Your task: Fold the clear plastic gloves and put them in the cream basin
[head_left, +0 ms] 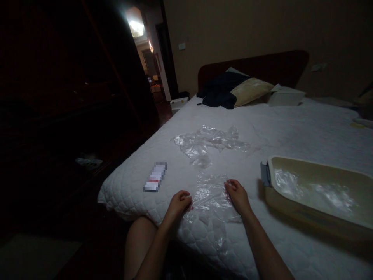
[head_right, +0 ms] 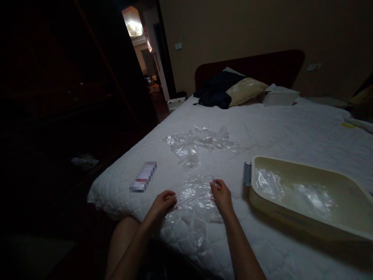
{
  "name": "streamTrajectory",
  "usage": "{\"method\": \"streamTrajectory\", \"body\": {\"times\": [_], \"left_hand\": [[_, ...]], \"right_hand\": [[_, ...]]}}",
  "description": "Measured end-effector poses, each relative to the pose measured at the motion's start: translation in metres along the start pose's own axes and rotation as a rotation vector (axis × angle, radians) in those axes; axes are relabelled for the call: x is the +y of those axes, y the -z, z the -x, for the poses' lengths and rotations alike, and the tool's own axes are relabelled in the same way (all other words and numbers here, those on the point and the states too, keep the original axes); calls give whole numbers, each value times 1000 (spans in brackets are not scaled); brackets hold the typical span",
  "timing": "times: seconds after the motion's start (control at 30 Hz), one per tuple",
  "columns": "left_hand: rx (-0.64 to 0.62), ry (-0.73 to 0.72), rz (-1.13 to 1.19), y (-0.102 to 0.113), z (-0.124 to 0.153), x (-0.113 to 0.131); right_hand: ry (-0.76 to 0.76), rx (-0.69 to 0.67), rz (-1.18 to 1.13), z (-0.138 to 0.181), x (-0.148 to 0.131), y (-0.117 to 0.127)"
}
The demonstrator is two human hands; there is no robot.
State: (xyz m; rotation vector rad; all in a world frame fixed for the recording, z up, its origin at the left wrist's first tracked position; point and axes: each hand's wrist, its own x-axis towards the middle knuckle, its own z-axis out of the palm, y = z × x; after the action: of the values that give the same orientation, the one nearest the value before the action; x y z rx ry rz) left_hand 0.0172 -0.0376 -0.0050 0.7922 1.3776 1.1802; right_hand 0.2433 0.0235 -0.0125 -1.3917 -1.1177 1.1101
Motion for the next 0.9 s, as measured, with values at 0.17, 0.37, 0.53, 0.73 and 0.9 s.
{"method": "streamTrajectory", "body": {"times": [0.17, 0.37, 0.53, 0.73, 0.9], "left_hand": [[9, -39, -3, 4, 1, -8], [-39, -40, 17, 4, 3, -6], [-196, 76, 73, 9, 23, 2], [-391, 128, 137, 10, 36, 3], [-544, 27, 17, 9, 37, 4]], "right_hand": [[42, 115, 114, 4, -5, 1], [57, 202, 96, 5, -3, 4], [53, 198, 132, 2, 2, 1], [48, 187, 112, 5, 3, 0], [35, 163, 105, 8, -1, 0]]}}
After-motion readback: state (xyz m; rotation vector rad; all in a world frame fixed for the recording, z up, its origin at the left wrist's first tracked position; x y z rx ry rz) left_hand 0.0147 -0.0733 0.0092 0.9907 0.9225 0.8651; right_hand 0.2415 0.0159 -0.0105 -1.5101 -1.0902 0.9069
